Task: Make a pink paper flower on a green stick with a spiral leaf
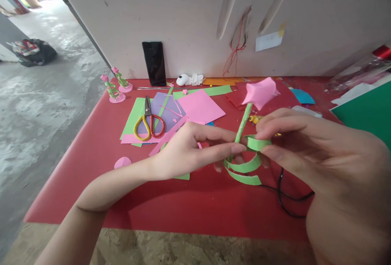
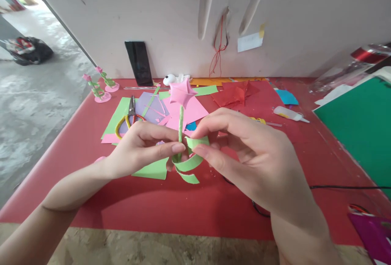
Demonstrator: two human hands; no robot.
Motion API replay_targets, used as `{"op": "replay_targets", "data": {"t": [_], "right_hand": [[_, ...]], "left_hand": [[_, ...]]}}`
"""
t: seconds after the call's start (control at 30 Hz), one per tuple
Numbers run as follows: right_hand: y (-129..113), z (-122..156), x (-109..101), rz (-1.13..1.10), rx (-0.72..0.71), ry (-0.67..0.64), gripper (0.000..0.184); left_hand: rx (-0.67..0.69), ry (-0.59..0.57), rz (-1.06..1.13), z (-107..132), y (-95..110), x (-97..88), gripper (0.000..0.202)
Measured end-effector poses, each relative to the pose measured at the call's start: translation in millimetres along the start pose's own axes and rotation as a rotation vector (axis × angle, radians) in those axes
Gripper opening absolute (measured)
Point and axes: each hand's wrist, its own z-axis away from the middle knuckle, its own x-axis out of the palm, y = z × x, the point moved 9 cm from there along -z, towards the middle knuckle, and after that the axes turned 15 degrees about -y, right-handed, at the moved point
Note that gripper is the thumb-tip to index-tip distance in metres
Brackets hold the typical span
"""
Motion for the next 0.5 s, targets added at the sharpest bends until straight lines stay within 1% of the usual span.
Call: {"op": "replay_targets", "data": {"t": [0.17, 0.27, 0.37, 0.5], "right_hand": [[3, 0, -2, -0.055, -0.012, 0.047, 0.011], [7, 0, 1, -0.134, -0.012, 0.05, 0.012], [12, 1, 3, -0.212, -0.007, 0.07, 0.01], [15, 2, 5, -0.215, 0.033, 0.051, 0.013]], "left_hand": [[0.04, 0.024, -0.026, 0, 2, -1.0, 0.012], [0.047, 0.026, 0.008, -1, 2, 0.0, 0.009], [0.026, 0.025, 0.011, -1, 1, 0.0, 0.007], [0.054, 0.067, -0.082, 3, 6, -6.3, 0.012]]}}
